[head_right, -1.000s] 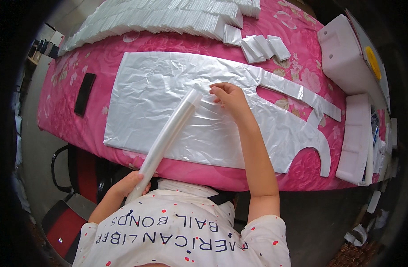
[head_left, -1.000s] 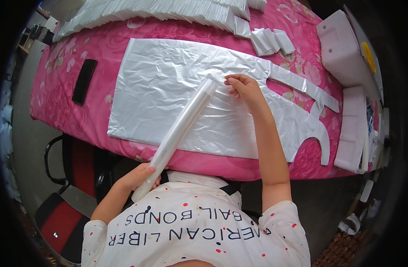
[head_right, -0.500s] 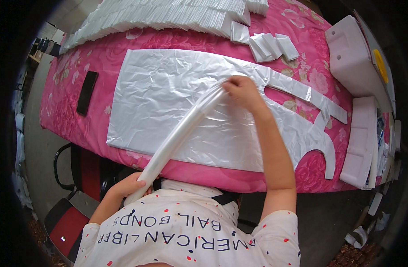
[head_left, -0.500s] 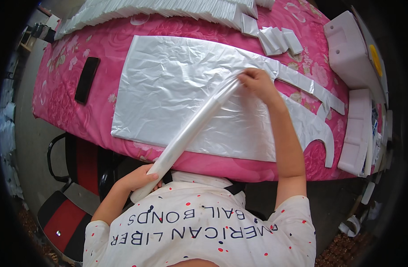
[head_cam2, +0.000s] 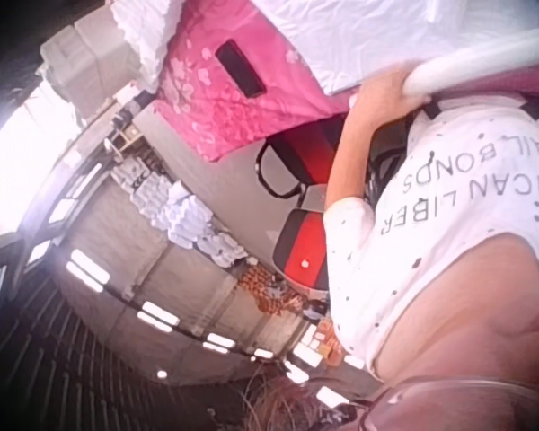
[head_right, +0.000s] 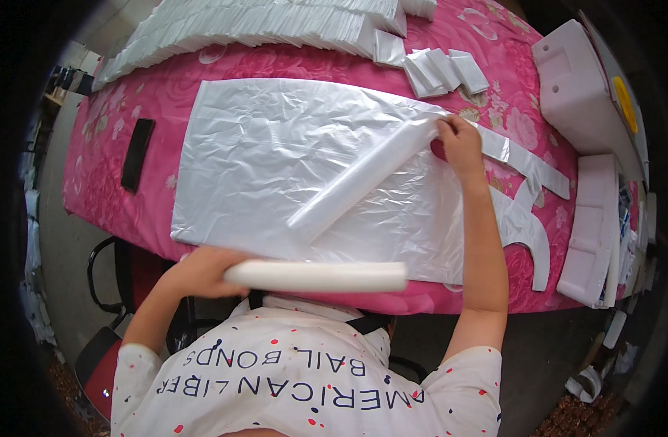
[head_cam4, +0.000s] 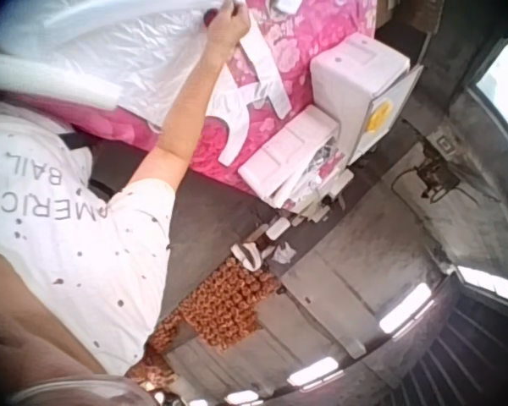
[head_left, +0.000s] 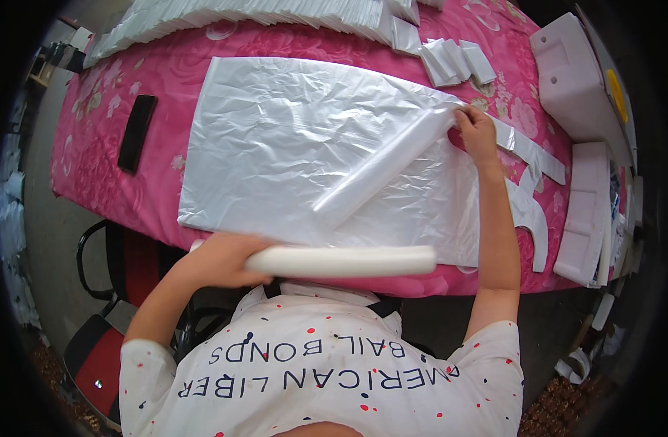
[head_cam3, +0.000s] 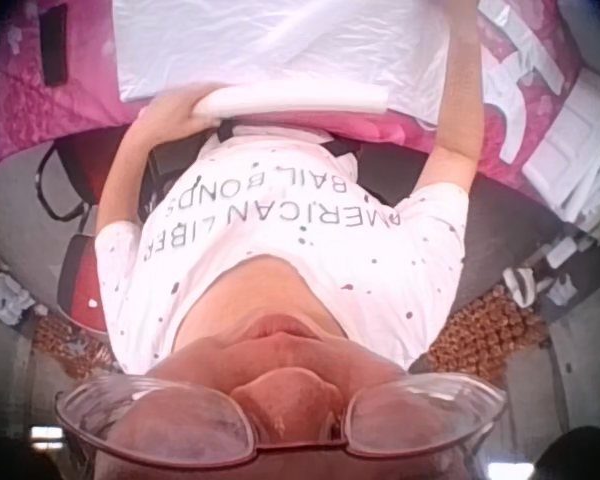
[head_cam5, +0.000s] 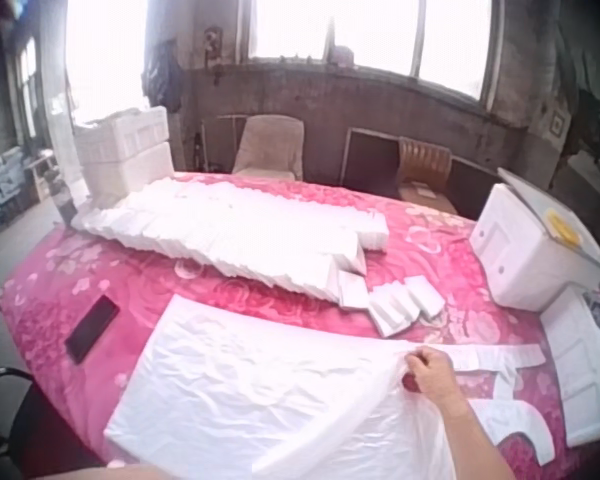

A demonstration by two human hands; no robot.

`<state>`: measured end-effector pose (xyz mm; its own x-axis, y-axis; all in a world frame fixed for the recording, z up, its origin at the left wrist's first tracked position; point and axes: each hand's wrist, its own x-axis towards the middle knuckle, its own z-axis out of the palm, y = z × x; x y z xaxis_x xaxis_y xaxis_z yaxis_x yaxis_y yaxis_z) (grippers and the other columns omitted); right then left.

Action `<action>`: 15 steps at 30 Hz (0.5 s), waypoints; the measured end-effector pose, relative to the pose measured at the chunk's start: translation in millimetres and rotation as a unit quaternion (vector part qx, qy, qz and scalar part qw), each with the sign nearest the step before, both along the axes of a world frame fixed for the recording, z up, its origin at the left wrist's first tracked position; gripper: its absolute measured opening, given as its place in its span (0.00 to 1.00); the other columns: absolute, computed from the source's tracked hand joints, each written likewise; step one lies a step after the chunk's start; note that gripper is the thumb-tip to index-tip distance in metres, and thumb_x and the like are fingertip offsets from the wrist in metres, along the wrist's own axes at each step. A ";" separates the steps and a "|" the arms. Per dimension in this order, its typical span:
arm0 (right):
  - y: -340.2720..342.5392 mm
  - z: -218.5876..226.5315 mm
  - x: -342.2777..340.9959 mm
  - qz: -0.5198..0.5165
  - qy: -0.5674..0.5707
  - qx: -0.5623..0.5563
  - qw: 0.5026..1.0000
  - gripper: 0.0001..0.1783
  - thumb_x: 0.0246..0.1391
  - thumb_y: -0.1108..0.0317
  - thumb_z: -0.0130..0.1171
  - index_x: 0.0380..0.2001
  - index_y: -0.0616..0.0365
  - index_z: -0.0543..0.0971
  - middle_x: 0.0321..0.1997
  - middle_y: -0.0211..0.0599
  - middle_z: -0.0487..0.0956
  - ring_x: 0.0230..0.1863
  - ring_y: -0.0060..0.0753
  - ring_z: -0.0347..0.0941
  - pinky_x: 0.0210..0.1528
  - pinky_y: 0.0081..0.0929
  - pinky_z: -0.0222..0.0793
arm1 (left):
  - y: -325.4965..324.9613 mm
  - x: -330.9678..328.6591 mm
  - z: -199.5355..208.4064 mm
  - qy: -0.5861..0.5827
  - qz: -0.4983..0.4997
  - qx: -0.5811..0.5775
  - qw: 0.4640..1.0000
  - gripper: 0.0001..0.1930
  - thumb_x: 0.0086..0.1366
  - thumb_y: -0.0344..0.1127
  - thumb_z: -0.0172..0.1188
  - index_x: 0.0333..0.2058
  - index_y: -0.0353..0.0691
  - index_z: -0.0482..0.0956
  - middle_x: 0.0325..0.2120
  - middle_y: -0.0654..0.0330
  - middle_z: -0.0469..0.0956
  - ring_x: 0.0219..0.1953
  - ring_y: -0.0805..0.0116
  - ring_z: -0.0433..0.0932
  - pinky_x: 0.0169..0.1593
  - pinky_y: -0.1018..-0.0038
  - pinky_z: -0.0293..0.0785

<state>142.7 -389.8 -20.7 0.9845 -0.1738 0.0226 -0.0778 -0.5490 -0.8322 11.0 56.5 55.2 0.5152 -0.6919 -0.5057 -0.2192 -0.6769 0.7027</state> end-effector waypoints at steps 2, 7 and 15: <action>30.0 5.4 3.5 0.019 0.016 0.049 0.999 0.11 0.52 0.66 0.55 0.32 0.65 0.77 0.23 0.30 0.75 0.25 0.20 0.67 0.30 0.20 0.64 | -35.7 20.9 -1.1 -0.208 -0.037 0.030 0.977 0.27 0.46 0.39 0.65 0.47 0.46 0.72 0.32 0.55 0.77 0.35 0.55 0.76 0.38 0.64 0.70; 60.2 6.0 14.7 0.114 -0.020 -0.069 0.991 0.11 0.53 0.66 0.53 0.30 0.64 0.77 0.21 0.29 0.74 0.25 0.18 0.67 0.30 0.19 0.63 | -89.4 52.1 -37.2 -0.500 -0.092 -0.078 0.858 0.38 0.45 0.45 0.66 0.54 0.38 0.63 0.50 0.53 0.66 0.53 0.59 0.66 0.53 0.68 0.65; 63.5 -0.3 13.3 0.085 0.073 0.080 0.990 0.09 0.55 0.66 0.55 0.32 0.61 0.77 0.21 0.20 0.71 0.22 0.12 0.63 0.25 0.12 0.59 | -69.1 18.5 -78.9 -0.385 -0.207 -0.160 0.885 0.43 0.55 0.59 0.50 0.57 0.25 0.55 0.60 0.42 0.53 0.64 0.52 0.50 0.66 0.60 0.42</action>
<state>156.0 -326.3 -21.0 0.9906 0.0047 -0.1365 -0.1215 -0.4256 -0.8967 29.5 -12.6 -23.7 0.2901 -0.9465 0.1412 -0.8992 -0.2191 0.3787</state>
